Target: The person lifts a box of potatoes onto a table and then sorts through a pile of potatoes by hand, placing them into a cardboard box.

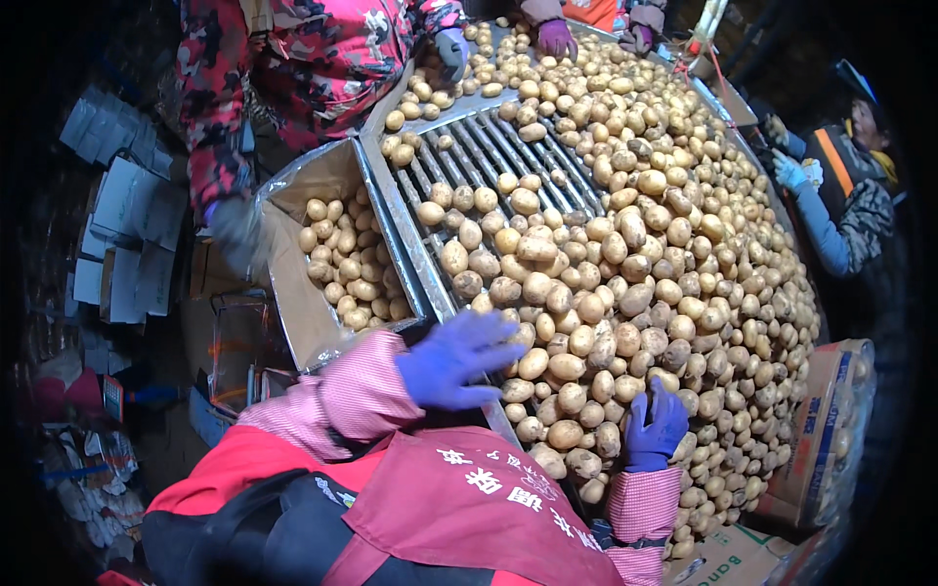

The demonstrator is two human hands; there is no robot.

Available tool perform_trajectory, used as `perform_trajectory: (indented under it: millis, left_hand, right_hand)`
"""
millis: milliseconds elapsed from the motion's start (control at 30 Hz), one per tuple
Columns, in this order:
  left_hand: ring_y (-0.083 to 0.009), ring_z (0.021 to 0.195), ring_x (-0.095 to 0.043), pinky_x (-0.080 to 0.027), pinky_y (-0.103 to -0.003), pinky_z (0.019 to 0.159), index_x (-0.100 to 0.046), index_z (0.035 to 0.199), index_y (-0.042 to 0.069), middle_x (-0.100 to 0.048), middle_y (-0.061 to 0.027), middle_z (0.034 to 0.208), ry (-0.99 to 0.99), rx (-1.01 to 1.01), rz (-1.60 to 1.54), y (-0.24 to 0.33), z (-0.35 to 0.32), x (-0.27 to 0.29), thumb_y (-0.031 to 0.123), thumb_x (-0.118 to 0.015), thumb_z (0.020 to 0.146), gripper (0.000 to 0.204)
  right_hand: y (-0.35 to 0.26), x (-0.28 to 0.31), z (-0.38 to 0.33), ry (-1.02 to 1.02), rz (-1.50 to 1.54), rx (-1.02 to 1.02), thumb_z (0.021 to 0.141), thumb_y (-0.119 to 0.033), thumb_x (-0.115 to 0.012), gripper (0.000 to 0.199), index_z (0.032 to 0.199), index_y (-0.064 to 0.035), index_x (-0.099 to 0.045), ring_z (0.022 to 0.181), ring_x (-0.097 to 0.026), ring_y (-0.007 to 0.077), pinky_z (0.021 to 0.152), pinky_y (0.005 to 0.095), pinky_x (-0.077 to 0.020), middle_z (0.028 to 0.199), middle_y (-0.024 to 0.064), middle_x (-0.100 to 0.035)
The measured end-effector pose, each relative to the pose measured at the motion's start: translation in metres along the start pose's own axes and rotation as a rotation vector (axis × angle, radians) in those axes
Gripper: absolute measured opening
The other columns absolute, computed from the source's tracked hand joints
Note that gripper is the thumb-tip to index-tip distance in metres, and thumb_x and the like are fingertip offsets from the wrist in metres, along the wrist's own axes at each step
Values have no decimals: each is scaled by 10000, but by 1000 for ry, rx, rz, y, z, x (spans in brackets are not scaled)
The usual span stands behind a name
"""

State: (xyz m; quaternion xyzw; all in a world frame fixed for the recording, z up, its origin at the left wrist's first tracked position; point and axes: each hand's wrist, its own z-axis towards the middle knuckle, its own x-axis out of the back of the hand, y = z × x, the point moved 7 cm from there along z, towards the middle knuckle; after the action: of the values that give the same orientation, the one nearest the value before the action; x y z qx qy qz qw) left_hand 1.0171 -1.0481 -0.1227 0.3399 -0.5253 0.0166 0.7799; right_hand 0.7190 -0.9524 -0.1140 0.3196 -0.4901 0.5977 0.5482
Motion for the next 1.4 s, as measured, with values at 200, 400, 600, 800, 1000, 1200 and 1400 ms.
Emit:
perform_trajectory:
  millis: [200,400,600,800,1000,1200,1400]
  left_hand:
    - [-307,1386,-316,-159,-582,1127,-282,1482,189,-380,-142,1466,-258,260,127,-53,49,-41,405,-563,864,713]
    - [-355,1440,-200,-175,-579,1135,-247,1499,235,-250,-161,1545,-426,582,200,-116,96,18,386,-524,911,667]
    - [-424,1413,-218,-173,-651,1098,-254,1495,169,-268,-175,1529,-164,653,425,-156,92,-20,469,-471,907,695]
    - [-516,1345,-264,-121,-734,1048,-370,1434,116,-365,-276,1402,-262,289,346,-40,74,-46,576,-513,839,765]
    - [-390,1112,-559,-459,-465,930,-532,1255,49,-556,-248,1173,-395,136,-427,-19,92,-5,376,-526,933,460]
    - [-397,1222,-500,-401,-478,1032,-371,1431,87,-470,-250,1365,-46,639,151,-153,179,-10,451,-499,892,663]
    - [-383,1164,-543,-444,-466,979,-439,1385,124,-533,-229,1272,-337,653,37,-127,189,-27,527,-631,747,779]
  right_hand:
    - [5,0,-7,52,35,37,852,-227,-614,342,1161,-84,-638,805,-588,316,736,423,-450,865,120,-612]
    - [9,1,-7,-4,41,-14,838,-218,-628,353,1162,-79,-632,811,-586,311,744,439,-454,883,112,-614]
    - [5,4,-20,-35,97,38,800,-240,-668,450,1196,-40,-592,980,-581,333,872,445,-448,1057,153,-611]
    - [7,-1,-29,-123,57,9,799,-291,-670,578,1305,-54,-524,1148,-502,355,1003,470,-372,1249,161,-546]
    - [9,-1,-25,-129,83,-27,796,-313,-657,561,1279,-51,-542,1133,-510,342,978,469,-379,1206,148,-567]
    - [6,-3,-21,-118,78,-18,794,-314,-663,563,1279,-59,-539,1116,-515,341,965,466,-383,1190,150,-570]
    - [9,-4,-27,-99,82,-49,789,-312,-669,549,1265,-62,-555,1096,-518,336,956,462,-385,1170,154,-569]
